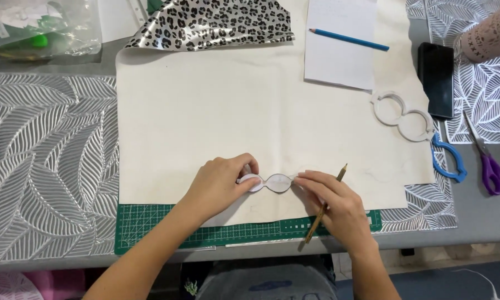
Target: Tracing bow-shaped templates onto a white sheet of material using a pencil on a cutting mat.
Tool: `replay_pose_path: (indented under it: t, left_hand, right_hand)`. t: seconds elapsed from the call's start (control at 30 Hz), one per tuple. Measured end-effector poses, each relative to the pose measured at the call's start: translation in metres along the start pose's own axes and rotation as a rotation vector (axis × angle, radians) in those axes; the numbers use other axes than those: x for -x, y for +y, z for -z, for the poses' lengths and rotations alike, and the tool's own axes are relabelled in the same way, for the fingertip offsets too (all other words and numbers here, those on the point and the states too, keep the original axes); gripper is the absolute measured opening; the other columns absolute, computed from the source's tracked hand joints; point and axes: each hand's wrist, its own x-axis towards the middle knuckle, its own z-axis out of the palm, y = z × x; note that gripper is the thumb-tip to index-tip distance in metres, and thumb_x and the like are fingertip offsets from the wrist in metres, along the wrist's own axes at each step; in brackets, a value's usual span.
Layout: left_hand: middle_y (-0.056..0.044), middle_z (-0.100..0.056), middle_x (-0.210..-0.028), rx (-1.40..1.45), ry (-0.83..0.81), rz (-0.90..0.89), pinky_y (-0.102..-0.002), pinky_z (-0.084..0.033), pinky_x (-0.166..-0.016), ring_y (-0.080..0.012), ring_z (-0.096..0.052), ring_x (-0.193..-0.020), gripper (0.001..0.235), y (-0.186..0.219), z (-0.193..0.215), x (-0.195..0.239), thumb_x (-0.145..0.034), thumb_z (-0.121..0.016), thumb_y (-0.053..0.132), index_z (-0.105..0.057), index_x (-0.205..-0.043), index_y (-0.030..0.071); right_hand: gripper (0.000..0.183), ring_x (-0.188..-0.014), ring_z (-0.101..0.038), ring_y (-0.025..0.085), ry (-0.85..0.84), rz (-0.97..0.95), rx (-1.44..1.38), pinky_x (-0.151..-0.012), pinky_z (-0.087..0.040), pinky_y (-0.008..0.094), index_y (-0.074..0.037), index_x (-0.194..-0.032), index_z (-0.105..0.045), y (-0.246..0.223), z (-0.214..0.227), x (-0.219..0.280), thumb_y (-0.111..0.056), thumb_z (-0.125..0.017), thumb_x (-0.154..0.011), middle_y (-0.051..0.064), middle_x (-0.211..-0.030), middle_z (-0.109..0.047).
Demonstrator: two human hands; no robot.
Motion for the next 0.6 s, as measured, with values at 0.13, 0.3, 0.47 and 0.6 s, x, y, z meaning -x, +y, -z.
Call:
replay_pose_path:
  t: [0.13, 0.3, 0.47, 0.6]
  left_hand:
    - [0.01, -0.074, -0.083, -0.033, -0.018, 0.026, -0.036, -0.048, -0.069, -0.016, -0.067, -0.074, 0.013, 0.0, -0.002, 0.004, -0.095, -0.064, 0.041, -0.066, -0.1, 0.029]
    - [0.012, -0.072, -0.081, -0.099, -0.025, 0.013, -0.036, -0.048, -0.063, -0.016, -0.067, -0.07, 0.016, -0.004, -0.008, 0.005, -0.097, -0.062, 0.043, -0.063, -0.105, 0.029]
    - [0.011, -0.073, -0.083, -0.103, -0.023, 0.016, -0.036, -0.049, -0.063, -0.0165, -0.068, -0.07, 0.018, -0.003, -0.008, 0.006, -0.097, -0.062, 0.042, -0.062, -0.106, 0.027]
    - [0.009, -0.071, -0.079, -0.108, 0.013, -0.007, -0.036, -0.047, -0.061, -0.0178, -0.066, -0.067, 0.019, -0.006, -0.011, 0.007, -0.098, -0.062, 0.04, -0.058, -0.107, 0.025]
  right_hand:
    - [0.035, -0.116, -0.069, 0.025, 0.008, 0.114, 0.1, -0.079, -0.058, 0.037, -0.012, -0.13, -0.069, -0.003, -0.007, 0.003, -0.004, -0.068, -0.095, 0.007, -0.127, -0.068]
    - [0.034, -0.116, -0.068, 0.028, 0.018, 0.204, 0.233, -0.079, -0.06, 0.037, -0.009, -0.127, -0.069, -0.009, -0.009, 0.003, -0.002, -0.071, -0.094, 0.009, -0.122, -0.068]
    - [0.037, -0.113, -0.067, 0.029, 0.006, 0.234, 0.278, -0.082, -0.06, 0.039, -0.008, -0.129, -0.067, -0.01, -0.009, 0.002, 0.003, -0.069, -0.094, 0.011, -0.124, -0.068]
    - [0.039, -0.114, -0.067, 0.029, 0.024, 0.268, 0.285, -0.089, -0.061, 0.04, -0.007, -0.132, -0.066, -0.011, -0.009, 0.0, 0.002, -0.069, -0.094, 0.01, -0.125, -0.07]
